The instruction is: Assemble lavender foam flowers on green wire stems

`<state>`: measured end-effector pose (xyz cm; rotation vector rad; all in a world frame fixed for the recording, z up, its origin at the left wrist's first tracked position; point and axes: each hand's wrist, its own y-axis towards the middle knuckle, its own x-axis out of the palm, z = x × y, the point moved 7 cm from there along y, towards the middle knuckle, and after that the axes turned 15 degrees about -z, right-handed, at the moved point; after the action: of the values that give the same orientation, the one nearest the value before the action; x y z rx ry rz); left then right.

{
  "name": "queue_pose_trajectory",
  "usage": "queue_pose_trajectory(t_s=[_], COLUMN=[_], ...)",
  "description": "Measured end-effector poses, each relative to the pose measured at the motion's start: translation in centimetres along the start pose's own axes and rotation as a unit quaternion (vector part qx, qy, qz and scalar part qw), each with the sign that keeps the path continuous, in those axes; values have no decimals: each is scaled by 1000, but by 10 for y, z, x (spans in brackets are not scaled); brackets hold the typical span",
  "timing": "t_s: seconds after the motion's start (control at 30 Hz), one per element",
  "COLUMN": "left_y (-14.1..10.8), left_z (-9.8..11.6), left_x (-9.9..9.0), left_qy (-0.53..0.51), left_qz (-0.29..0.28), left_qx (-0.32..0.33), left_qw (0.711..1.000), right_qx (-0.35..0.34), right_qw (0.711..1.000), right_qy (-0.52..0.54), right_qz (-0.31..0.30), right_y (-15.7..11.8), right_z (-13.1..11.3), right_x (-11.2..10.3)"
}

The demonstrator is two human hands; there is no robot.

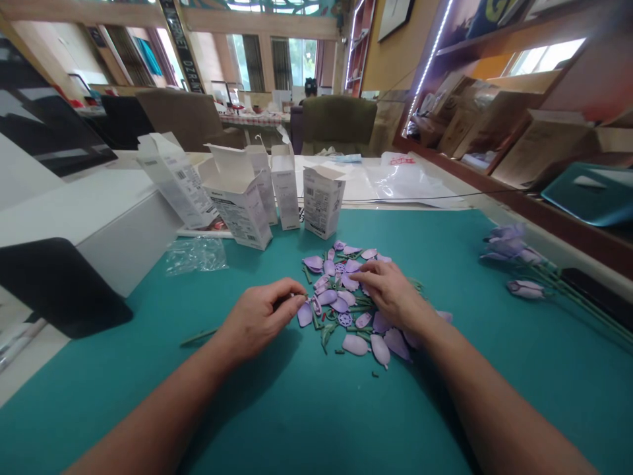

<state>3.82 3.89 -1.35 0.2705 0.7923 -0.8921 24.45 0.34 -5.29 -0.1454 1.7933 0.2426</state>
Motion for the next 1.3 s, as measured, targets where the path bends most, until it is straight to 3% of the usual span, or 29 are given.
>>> queue_pose_trajectory(t_s=[0.17,0.33,0.5,0.63,0.87,0.93,1.13,1.3], left_y=[0,0,1,2,0,0,0,-2], left_z=[-1,0,0,0,1,1,2,5], left_x=[0,0,1,2,1,1,3,6], left_qy=[0,0,2,7,12,13,6,2], left_qz=[3,1,-1,-5,-3,-2,-7,-23], left_qx=[-5,-2,-5,-3,-1,0,16,41], left_qw=[1000,1000,1000,1000,1000,1000,1000,999], right_qx=[33,93,59,73,55,49,21,27], right_qw=[996,993,997,996,998,998,986,979], right_qy=[-64,-58,-44,-50,-1,34,85,96], right_qz=[-48,-33,-31,-28,24,6,-144,-175], right_y=[4,2,8,10,1,-1,-2,-6], right_z=[3,16,7,11,5,1,-20,-30], right_x=[15,10,14,17,-2,-5,6,7])
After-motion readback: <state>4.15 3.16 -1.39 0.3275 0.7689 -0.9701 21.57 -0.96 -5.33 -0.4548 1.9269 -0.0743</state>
